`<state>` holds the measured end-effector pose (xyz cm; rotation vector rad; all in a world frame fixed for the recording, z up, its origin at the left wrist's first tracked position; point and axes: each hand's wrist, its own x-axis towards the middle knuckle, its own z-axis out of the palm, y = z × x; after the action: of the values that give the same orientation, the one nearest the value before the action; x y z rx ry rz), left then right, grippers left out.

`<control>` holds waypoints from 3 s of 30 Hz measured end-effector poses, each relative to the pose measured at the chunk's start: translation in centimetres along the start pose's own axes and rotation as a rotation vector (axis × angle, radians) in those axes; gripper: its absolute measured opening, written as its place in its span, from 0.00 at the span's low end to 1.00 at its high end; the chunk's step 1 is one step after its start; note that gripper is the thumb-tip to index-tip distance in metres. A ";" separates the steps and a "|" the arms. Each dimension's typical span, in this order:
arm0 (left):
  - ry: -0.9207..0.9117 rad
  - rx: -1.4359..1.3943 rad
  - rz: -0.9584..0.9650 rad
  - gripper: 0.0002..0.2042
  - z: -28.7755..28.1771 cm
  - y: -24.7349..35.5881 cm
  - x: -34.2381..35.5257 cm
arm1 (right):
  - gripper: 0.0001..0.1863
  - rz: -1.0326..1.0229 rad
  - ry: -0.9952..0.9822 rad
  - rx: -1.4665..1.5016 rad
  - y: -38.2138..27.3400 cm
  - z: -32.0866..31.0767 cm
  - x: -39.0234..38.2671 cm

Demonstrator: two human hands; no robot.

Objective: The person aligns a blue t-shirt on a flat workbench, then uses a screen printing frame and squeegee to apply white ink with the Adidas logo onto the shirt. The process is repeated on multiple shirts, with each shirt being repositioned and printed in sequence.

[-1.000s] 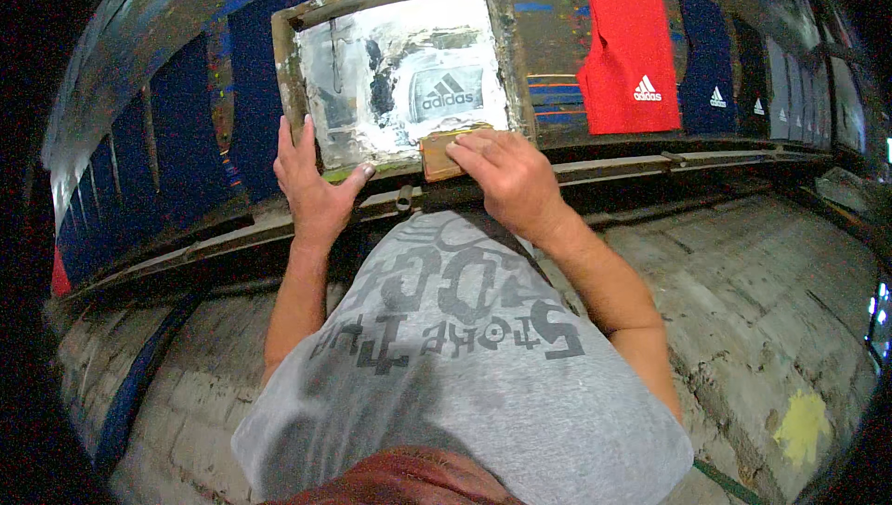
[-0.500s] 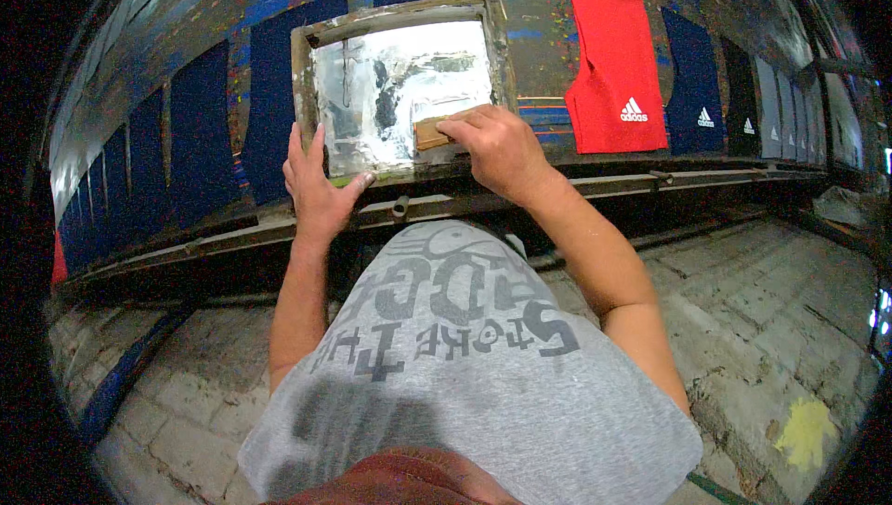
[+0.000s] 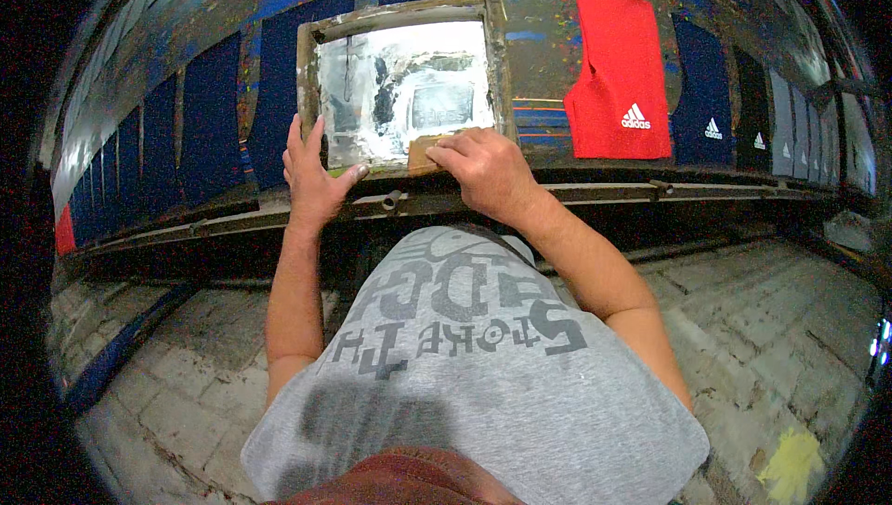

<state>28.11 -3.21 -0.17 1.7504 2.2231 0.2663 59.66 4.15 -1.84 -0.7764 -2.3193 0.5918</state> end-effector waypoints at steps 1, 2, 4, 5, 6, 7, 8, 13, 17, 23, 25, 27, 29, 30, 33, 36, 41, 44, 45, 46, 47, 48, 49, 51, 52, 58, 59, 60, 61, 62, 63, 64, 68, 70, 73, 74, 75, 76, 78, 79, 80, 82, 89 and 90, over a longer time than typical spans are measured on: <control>0.000 0.004 -0.005 0.54 0.0 0.0 0.1 | 0.21 0.037 -0.054 0.019 0.3 -0.3 0.1; 0.004 0.010 -0.004 0.54 0.0 0.0 0.1 | 0.21 0.062 -0.131 0.036 1.0 -1.0 0.4; -0.001 0.016 -0.009 0.54 0.0 0.2 0.1 | 0.20 0.059 -0.172 0.075 3.4 -2.0 1.8; -0.007 0.017 -0.014 0.54 0.0 0.2 0.2 | 0.19 0.071 -0.183 0.095 4.6 -2.1 2.8; -0.006 0.015 -0.015 0.54 0.0 0.3 0.3 | 0.19 0.086 -0.157 0.057 5.7 -1.9 4.0; -0.008 0.021 -0.018 0.54 -0.1 0.3 0.3 | 0.18 0.098 -0.121 0.022 6.4 -1.6 4.9; -0.005 0.026 -0.018 0.54 -0.1 0.4 0.4 | 0.19 0.079 -0.077 -0.010 6.7 -1.3 5.2; 0.008 0.047 -0.007 0.55 0.1 0.3 0.7 | 0.22 -0.020 -0.008 -0.071 5.0 0.1 3.0; 0.015 0.066 -0.044 0.57 0.3 0.2 1.0 | 0.23 -0.051 -0.006 -0.055 2.4 0.2 0.1; 0.055 0.052 -0.028 0.58 0.3 0.4 1.0 | 0.19 -0.034 -0.079 -0.030 0.2 -0.8 -0.2; 0.065 0.003 -0.012 0.59 0.2 0.3 1.0 | 0.19 0.002 -0.131 -0.022 -0.5 -1.5 0.1; 0.066 -0.029 0.015 0.58 0.0 0.1 1.1 | 0.19 -0.017 -0.144 -0.023 -0.9 -2.1 0.8; 0.087 -0.081 0.068 0.53 -0.7 -0.6 1.2 | 0.18 0.022 -0.118 0.025 -1.4 -2.4 2.1; 0.166 -0.158 0.127 0.49 -1.4 -1.5 1.5 | 0.17 0.003 -0.050 -0.011 -1.8 -2.4 2.8; 0.343 -0.337 0.282 0.36 -4.6 -5.6 2.4 | 0.17 -0.012 0.119 -0.067 -4.1 -1.3 5.6; 0.479 -0.467 0.332 0.17 -9.0 -12.4 3.7 | 0.16 0.056 0.207 0.070 -7.9 1.8 8.8; 0.524 -0.338 0.026 0.09 -16.2 -27.0 4.5 | 0.18 0.405 0.091 0.635 -16.4 10.4 13.0; 0.400 -0.249 -0.325 0.12 -18.8 -34.9 3.9 | 0.26 0.817 -0.033 1.030 -20.1 15.3 15.5; 0.331 -0.150 -0.378 0.15 -19.4 -37.0 4.0 | 0.29 0.910 -0.048 1.119 -20.6 17.0 16.7; 0.242 -0.225 -0.456 0.16 -19.9 -38.9 3.9 | 0.30 0.962 -0.052 1.143 -20.9 18.4 17.7; 0.144 -0.293 -0.556 0.17 -19.9 -40.2 3.9 | 0.31 1.005 -0.027 1.186 -21.2 19.7 18.6; 0.119 -0.446 -0.575 0.17 -19.5 -40.8 3.9 | 0.32 1.026 -0.003 1.231 -21.3 20.9 19.5; 0.083 -0.595 -0.623 0.18 -19.1 -41.3 3.8 | 0.33 1.055 0.018 1.261 -21.3 22.1 20.4; 0.038 -0.767 -0.681 0.18 -18.5 -41.8 4.0 | 0.34 1.116 0.070 1.363 -21.0 24.1 21.9; 0.032 -0.788 -0.689 0.19 -18.1 -41.8 4.3 | 0.35 1.129 0.089 1.413 -20.7 24.9 22.5; -0.074 -0.517 -0.586 0.18 -16.3 -40.7 6.6 | 0.36 1.220 0.009 1.584 -18.7 27.7 25.1; -0.094 -0.415 -0.541 0.19 -16.2 -40.5 6.8 | 0.35 1.231 -0.033 1.593 -18.3 28.0 25.3; -0.046 -0.380 -0.505 0.18 -15.9 -40.1 6.8 | 0.32 1.219 -0.075 1.587 -18.0 28.4 25.5; -0.025 -0.332 -0.499 0.16 -15.8 -39.8 6.8 | 0.30 1.216 -0.091 1.598 -17.7 28.7 25.5; 0.002 -0.424 -0.510 0.14 -15.9 -39.5 6.7 | 0.29 1.215 -0.103 1.607 -17.5 29.0 25.5; 0.010 -0.491 -0.567 0.12 -16.0 -39.1 6.5 | 0.27 1.222 -0.102 1.610 -17.2 29.2 25.5; 0.049 -0.705 -0.607 0.11 -15.9 -38.8 6.5 | 0.25 1.224 -0.095 1.571 -17.1 29.5 25.6; 0.059 -1.125 -0.654 0.08 -16.4 -38.4 6.7 | 0.20 1.257 -0.128 1.499 -16.3 29.9 26.3; -0.040 -0.941 -0.644 0.08 -16.6 -38.9 7.3 | 0.16 1.284 -0.135 1.416 -16.1 30.0 26.6; -0.101 -1.020 -0.606 0.10 -16.1 -39.3 7.8 | 0.12 1.260 -0.210 1.200 -16.2 30.1 27.1; -0.126 -1.038 -0.557 0.11 -16.0 -39.5 8.0 | 0.13 1.256 -0.201 1.160 -16.4 30.2 27.3; -0.115 -1.036 -0.528 0.11 -16.0 -39.5 8.4 | 0.13 1.253 -0.186 1.117 -16.5 30.3 27.7; -0.111 -1.053 -0.476 0.11 -16.1 -39.5 9.1 | 0.13 1.249 -0.170 1.071 -16.5 30.3 28.3; -0.106 -1.066 -0.442 0.10 -17.1 -39.4 11.0 | 0.14 1.190 -0.116 1.020 -16.6 29.7 30.1; -0.092 -1.111 -0.348 0.09 -18.0 -39.3 12.5 | 0.14 1.165 -0.036 1.015 -16.4 29.4 31.6; -0.081 -1.133 -0.296 0.08 -19.3 -39.2 14.0 | 0.14 1.098 0.025 0.979 -16.1 28.6 33.5; 0.017 -1.111 -0.231 0.06 -23.1 -38.9 17.5 | 0.12 0.897 0.119 0.913 -15.4 26.0 37.7; 0.195 -1.445 0.258 0.06 -34.0 -38.5 23.2 | 0.10 0.472 0.485 0.861 -16.7 18.0 45.7; 0.173 -1.474 0.260 0.06 -34.0 -39.0 23.2 | 0.10 0.484 0.483 0.841 -17.0 18.5 45.7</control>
<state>-24.20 11.22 16.33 1.0617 1.0960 1.6119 11.66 17.70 13.42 -0.9110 -1.2496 1.3027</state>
